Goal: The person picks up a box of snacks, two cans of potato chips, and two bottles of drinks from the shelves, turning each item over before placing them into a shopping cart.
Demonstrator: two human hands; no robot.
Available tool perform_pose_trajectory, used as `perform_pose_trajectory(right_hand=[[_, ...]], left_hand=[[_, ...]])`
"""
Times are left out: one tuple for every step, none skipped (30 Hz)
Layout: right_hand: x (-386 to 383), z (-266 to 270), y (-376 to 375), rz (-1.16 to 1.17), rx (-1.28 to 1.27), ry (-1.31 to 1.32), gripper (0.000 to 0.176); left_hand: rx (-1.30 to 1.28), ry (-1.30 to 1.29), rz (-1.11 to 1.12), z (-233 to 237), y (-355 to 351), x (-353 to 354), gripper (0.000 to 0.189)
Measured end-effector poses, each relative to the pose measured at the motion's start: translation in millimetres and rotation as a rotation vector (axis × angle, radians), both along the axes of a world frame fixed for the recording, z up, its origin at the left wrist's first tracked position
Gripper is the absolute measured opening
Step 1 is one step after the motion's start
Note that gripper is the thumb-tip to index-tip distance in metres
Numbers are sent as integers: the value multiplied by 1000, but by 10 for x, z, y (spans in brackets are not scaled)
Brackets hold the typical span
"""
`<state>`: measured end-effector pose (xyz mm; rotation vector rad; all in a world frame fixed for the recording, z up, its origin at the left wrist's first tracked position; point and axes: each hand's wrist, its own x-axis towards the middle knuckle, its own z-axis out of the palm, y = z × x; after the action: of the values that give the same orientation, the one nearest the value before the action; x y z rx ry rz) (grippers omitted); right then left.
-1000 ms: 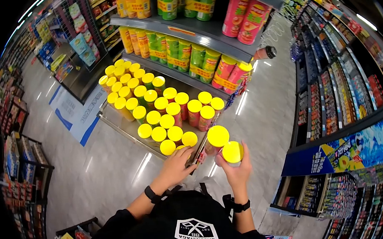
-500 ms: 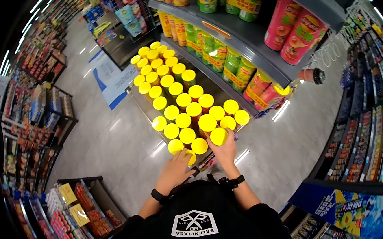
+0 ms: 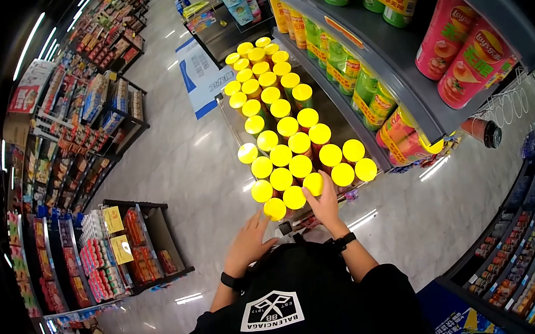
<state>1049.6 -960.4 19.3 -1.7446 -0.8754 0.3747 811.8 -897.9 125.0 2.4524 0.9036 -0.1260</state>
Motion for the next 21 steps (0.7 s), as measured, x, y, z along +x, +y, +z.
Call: perform_pose_trajectory(right_hand=[[38, -5, -38, 49, 1, 14, 63], [71, -9, -74, 96, 2, 26, 62], [91, 15, -113, 97, 1, 25, 62], [116, 42, -170, 99, -5, -38, 58], [151, 81, -234, 101, -13, -103, 55], [191, 119, -299, 100, -18, -108, 55], [230, 159, -369, 118, -60, -44, 53], [273, 191, -434, 134, -100, 18, 52], [317, 212, -497, 108, -115, 27, 49], [349, 223, -526, 102, -117, 19, 49], [385, 235, -555, 22, -105, 0, 50], [433, 248, -570, -58, -89, -21, 50], [487, 260, -571, -95, -107, -55, 59], [537, 290, -567, -96, -109, -66, 59], [585, 330, -555, -67, -198, -79, 65], [620, 359, -555, -37, -288, -92, 70], [650, 354, -556, -8, -405, -158, 80], [659, 367, -546, -8, -407, -168, 80], [638, 376, -527, -21, -415, -181, 83], [608, 381, -506, -36, -423, -192, 85], [581, 382, -478, -43, -423, -196, 85]], left_hand=[[-8, 1, 20, -8, -26, -6, 69], [-11, 1, 23, -15, -53, -10, 69], [-16, 10, 38, 5, -72, -3, 69], [-21, 18, 52, 8, -87, 13, 70], [-24, 13, 52, -12, -107, 25, 70], [-25, 16, 62, -35, -131, 28, 70], [-27, 19, 70, -58, -151, 29, 70], [-30, 13, 65, -84, -158, 37, 70], [-30, 4, 68, -105, -155, 55, 72], [-31, -4, 71, -120, -157, 68, 74], [-34, -13, 66, -136, -163, 79, 74], [-20, 6, 67, -155, -161, 98, 75], [-6, 24, 68, -172, -156, 118, 76], [-9, 14, 67, -187, -155, 135, 76], [1, 24, 63, -205, -154, 150, 76], [11, 34, 59, -220, -158, 158, 76], [7, 24, 61, -229, -156, 162, 76], [15, 25, 45, -230, -146, 164, 75], [23, 28, 28, -228, -137, 165, 74], [21, 23, 25, -221, -119, 166, 74], [-6, 47, 18, -195, -86, 169, 73]])
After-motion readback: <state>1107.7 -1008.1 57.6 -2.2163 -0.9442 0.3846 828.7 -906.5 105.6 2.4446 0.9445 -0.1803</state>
